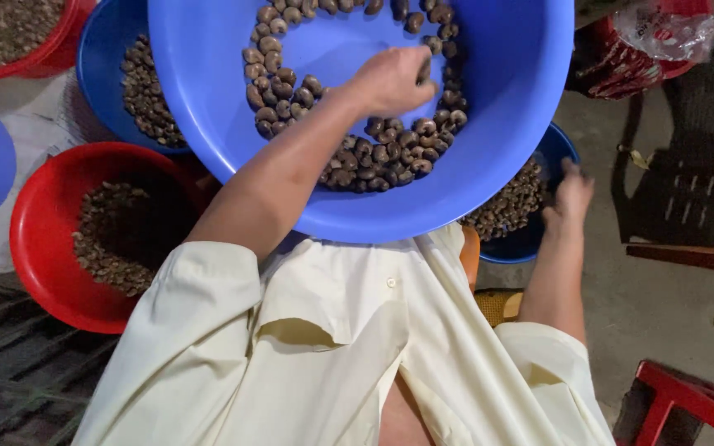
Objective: Sorting and inspecting nuts in a large plastic bowl
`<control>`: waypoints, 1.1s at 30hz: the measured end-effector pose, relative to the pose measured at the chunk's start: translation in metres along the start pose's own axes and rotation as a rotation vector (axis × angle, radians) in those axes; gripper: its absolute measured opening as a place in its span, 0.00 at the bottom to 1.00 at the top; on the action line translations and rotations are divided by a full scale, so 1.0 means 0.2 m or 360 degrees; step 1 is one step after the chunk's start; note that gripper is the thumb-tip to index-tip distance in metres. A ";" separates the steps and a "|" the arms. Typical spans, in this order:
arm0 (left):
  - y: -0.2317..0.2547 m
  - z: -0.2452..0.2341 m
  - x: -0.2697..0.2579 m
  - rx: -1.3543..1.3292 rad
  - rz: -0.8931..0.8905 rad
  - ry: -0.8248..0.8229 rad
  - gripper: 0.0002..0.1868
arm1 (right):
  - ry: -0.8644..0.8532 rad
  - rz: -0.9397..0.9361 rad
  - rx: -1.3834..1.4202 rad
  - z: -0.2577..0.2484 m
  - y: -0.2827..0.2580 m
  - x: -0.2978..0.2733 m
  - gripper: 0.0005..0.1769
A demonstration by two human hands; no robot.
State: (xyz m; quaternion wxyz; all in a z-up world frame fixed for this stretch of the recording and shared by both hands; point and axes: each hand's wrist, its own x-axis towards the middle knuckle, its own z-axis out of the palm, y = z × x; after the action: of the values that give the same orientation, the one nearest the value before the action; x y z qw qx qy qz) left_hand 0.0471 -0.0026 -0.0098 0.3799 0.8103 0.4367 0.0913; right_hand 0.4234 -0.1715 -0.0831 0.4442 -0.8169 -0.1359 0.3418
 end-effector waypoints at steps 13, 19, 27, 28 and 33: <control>0.03 -0.51 -0.27 -0.1881 0.0173 0.0218 0.31 | -0.1080 -0.2096 -0.0961 0.44 -1.12 -1.11 0.05; 0.01 -0.50 -0.22 -0.1460 -0.0270 0.0546 0.13 | -0.1549 -0.1875 -0.2377 0.99 -0.90 -1.13 0.24; -0.24 -0.38 -0.20 -0.0253 -0.0025 0.0548 0.05 | -0.1512 -0.2236 -0.2717 1.28 -0.54 -0.83 0.20; -0.25 -0.38 -0.22 -0.0151 -0.0107 0.0398 0.05 | -0.1479 -0.2288 -0.2693 1.27 -0.53 -0.82 0.19; -0.38 -0.28 -0.22 0.0460 -0.0354 0.0147 0.06 | -0.1397 -0.1892 -0.2540 1.22 -0.72 -0.91 0.26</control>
State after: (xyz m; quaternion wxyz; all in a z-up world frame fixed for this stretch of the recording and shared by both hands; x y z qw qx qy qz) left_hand -0.0549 0.0183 -0.0159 0.2468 0.7982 0.5491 0.0223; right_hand 0.1376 -0.0309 0.0234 -0.2074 -0.4803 -0.8394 0.1476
